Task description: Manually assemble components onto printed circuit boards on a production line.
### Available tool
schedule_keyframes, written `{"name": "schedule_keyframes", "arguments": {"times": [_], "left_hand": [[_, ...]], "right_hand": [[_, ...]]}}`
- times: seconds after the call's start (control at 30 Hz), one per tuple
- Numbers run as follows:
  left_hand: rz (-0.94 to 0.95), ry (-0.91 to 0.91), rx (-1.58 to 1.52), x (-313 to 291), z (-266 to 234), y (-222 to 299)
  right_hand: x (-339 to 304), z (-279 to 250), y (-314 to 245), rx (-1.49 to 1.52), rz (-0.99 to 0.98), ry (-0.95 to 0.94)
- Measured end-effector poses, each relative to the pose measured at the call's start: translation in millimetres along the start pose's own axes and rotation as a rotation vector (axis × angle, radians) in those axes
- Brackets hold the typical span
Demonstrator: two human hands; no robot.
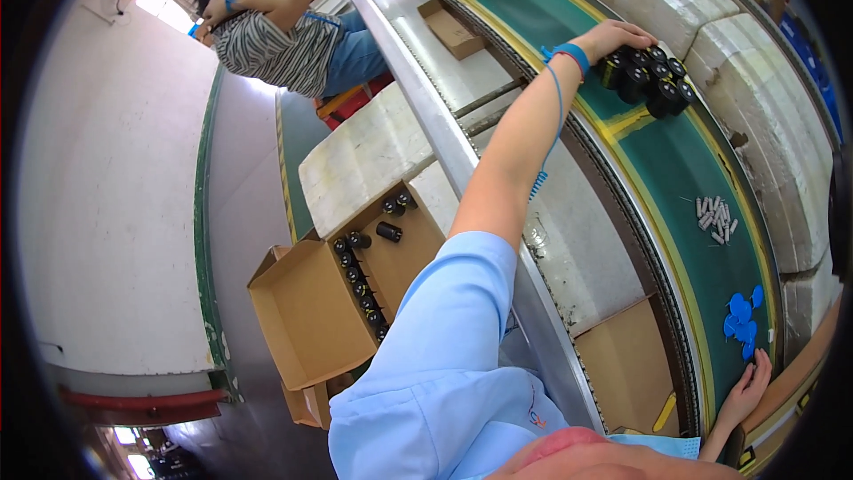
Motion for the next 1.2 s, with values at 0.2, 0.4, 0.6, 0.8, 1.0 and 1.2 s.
{"name": "schedule_keyframes", "arguments": {"times": [0.2,0.4,0.6,0.8,1.0,1.2], "left_hand": [[0.023,0.070,-0.085,-8.0,11.1,0.5],[0.005,0.094,-0.023,-12.8,20.3,-3.1],[0.004,0.184,-0.087,-20.9,22.9,-1.0],[0.003,0.199,-0.087,-34.7,37.9,3.3],[0.058,0.284,-0.114,-44.1,50.1,2.6],[0.218,0.376,-0.049,-47.5,55.8,-0.3]], "right_hand": [[3.1,1.1,-1.8,-0.007,-0.008,0.007],[3.5,3.2,-1.3,0.003,-0.020,0.023],[5.5,2.5,-8.2,0.010,-0.025,0.049],[4.0,1.8,-9.7,0.020,-0.037,0.067],[0.0,-0.9,-8.7,0.011,-0.038,0.093],[5.5,-4.8,-16.3,0.054,-0.068,0.136]]}}
Point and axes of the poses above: each hand's wrist, its own x-axis towards the middle knuckle, its own z-axis out of the palm, y = z × x, the point moved 6 cm from there along x, towards the middle knuckle, and after that the axes turned 9 degrees about z, right-handed, at the moved point
